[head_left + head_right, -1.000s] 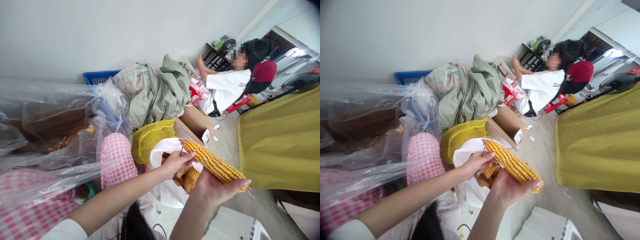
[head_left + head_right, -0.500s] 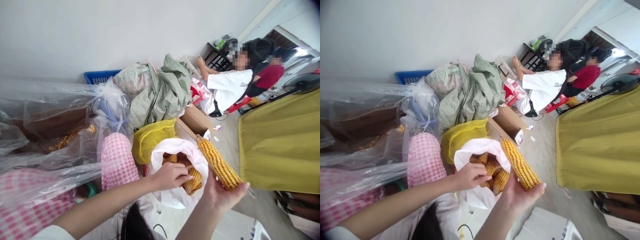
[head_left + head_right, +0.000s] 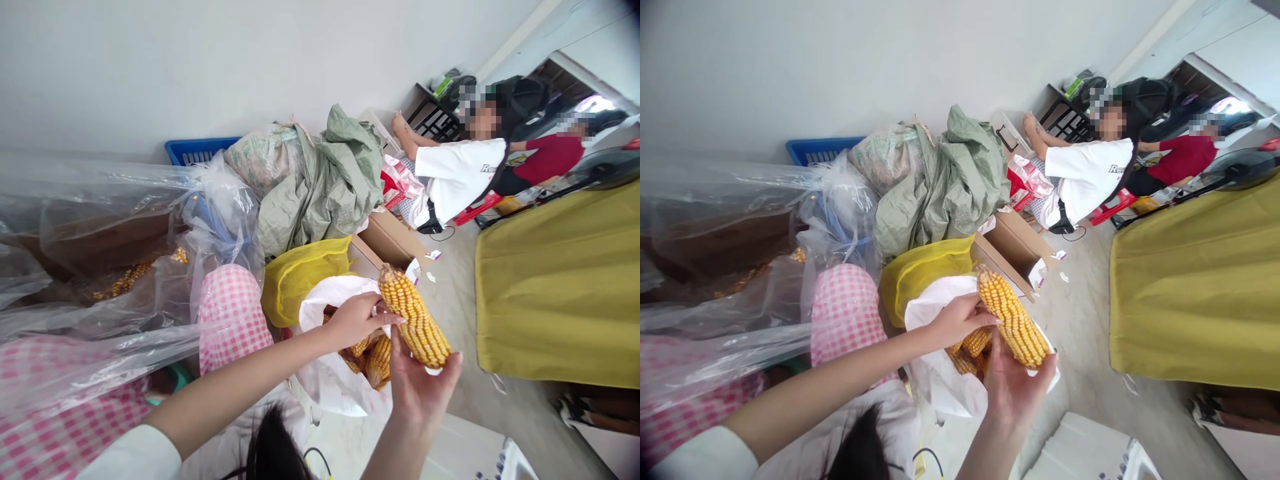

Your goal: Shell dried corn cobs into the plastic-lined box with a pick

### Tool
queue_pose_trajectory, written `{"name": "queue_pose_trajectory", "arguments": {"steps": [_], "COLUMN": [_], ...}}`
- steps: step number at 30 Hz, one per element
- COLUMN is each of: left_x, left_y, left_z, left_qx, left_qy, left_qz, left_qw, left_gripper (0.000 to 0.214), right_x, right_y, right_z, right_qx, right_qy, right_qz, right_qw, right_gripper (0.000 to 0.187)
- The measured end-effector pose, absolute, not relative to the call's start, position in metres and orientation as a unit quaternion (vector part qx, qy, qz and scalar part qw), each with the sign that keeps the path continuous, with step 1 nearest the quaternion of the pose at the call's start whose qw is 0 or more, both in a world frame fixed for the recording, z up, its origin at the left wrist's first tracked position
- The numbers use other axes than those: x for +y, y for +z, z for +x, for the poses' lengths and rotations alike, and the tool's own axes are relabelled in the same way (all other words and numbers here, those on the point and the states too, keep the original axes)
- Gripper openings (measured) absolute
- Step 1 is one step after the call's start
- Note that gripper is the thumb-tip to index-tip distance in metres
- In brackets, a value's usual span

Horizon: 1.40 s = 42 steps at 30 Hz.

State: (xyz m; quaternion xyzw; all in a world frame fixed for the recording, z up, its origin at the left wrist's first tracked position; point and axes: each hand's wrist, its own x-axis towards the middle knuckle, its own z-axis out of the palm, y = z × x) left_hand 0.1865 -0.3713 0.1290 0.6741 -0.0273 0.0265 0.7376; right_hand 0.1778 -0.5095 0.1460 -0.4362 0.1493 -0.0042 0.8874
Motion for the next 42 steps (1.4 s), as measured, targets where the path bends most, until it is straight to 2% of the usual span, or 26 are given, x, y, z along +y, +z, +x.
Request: {"name": "queue_pose_trajectory", "arguments": {"steps": [4, 7, 10, 13, 16, 17, 19, 21, 23, 26, 28, 30, 32, 34, 36, 38, 40, 42], "left_x": [-0.354, -0.349, -0.348, -0.346, -0.350, -0.353, -0.358, -0.363, -0.364, -0.363, -0.361, -0.358, -0.354, -0.351, -0.351, -0.354, -0.359, -0.364], "left_y": [0.149, 0.154, 0.140, 0.114, 0.096, 0.096, 0.104, 0.120, 0.136, 0.147, 0.148, 0.145, 0.140, 0.131, 0.120, 0.110, 0.109, 0.119], "left_z": [0.189, 0.189, 0.182, 0.171, 0.165, 0.164, 0.167, 0.171, 0.175, 0.176, 0.174, 0.172, 0.169, 0.168, 0.166, 0.165, 0.164, 0.164], "left_qx": [-0.102, -0.120, -0.115, -0.068, -0.092, -0.091, -0.080, -0.067, -0.079, -0.121, -0.140, -0.130, -0.088, -0.033, -0.017, -0.036, -0.032, -0.029], "left_qy": [0.087, 0.054, -0.003, -0.018, -0.026, -0.024, -0.016, 0.028, 0.048, 0.074, 0.083, 0.065, 0.046, 0.054, 0.059, 0.029, 0.008, 0.009], "left_qz": [0.694, 0.634, 0.574, 0.647, 0.731, 0.760, 0.791, 0.776, 0.794, 0.817, 0.793, 0.731, 0.657, 0.623, 0.667, 0.747, 0.776, 0.785], "left_qw": [0.707, 0.762, 0.811, 0.760, 0.675, 0.643, 0.607, 0.626, 0.601, 0.559, 0.588, 0.666, 0.747, 0.779, 0.742, 0.663, 0.630, 0.618], "left_gripper": [0.037, 0.037, 0.038, 0.044, 0.029, 0.036, 0.047, 0.047, 0.051, 0.043, 0.040, 0.039, 0.040, 0.042, 0.039, 0.025, 0.036, 0.030], "right_x": [-0.525, -0.533, -0.536, -0.540, -0.547, -0.548, -0.547, -0.542, -0.533, -0.519, -0.513, -0.511, -0.513, -0.518, -0.523, -0.526, -0.525, -0.519], "right_y": [0.142, 0.135, 0.131, 0.132, 0.134, 0.134, 0.131, 0.128, 0.125, 0.123, 0.123, 0.122, 0.121, 0.120, 0.119, 0.120, 0.121, 0.121], "right_z": [0.166, 0.162, 0.165, 0.170, 0.172, 0.172, 0.169, 0.165, 0.161, 0.159, 0.161, 0.164, 0.166, 0.167, 0.166, 0.165, 0.162, 0.159], "right_qx": [0.101, 0.116, 0.136, 0.137, 0.117, 0.113, 0.113, 0.117, 0.106, 0.092, 0.101, 0.114, 0.118, 0.109, 0.090, 0.074, 0.064, 0.056], "right_qy": [0.071, 0.172, 0.209, 0.177, 0.127, 0.118, 0.115, 0.120, 0.116, 0.099, 0.092, 0.086, 0.072, 0.043, -0.021, -0.101, -0.162, -0.196], "right_qz": [-0.498, -0.472, -0.401, -0.356, -0.379, -0.397, -0.433, -0.459, -0.478, -0.494, -0.491, -0.493, -0.514, -0.546, -0.578, -0.604, -0.621, -0.628], "right_qw": [0.858, 0.857, 0.882, 0.907, 0.909, 0.903, 0.887, 0.872, 0.864, 0.859, 0.860, 0.858, 0.846, 0.829, 0.811, 0.787, 0.764, 0.751], "right_gripper": [0.046, 0.046, 0.050, 0.054, 0.051, 0.049, 0.046, 0.042, 0.038, 0.034, 0.035, 0.034, 0.034, 0.035, 0.029, 0.021, 0.020, 0.023]}}
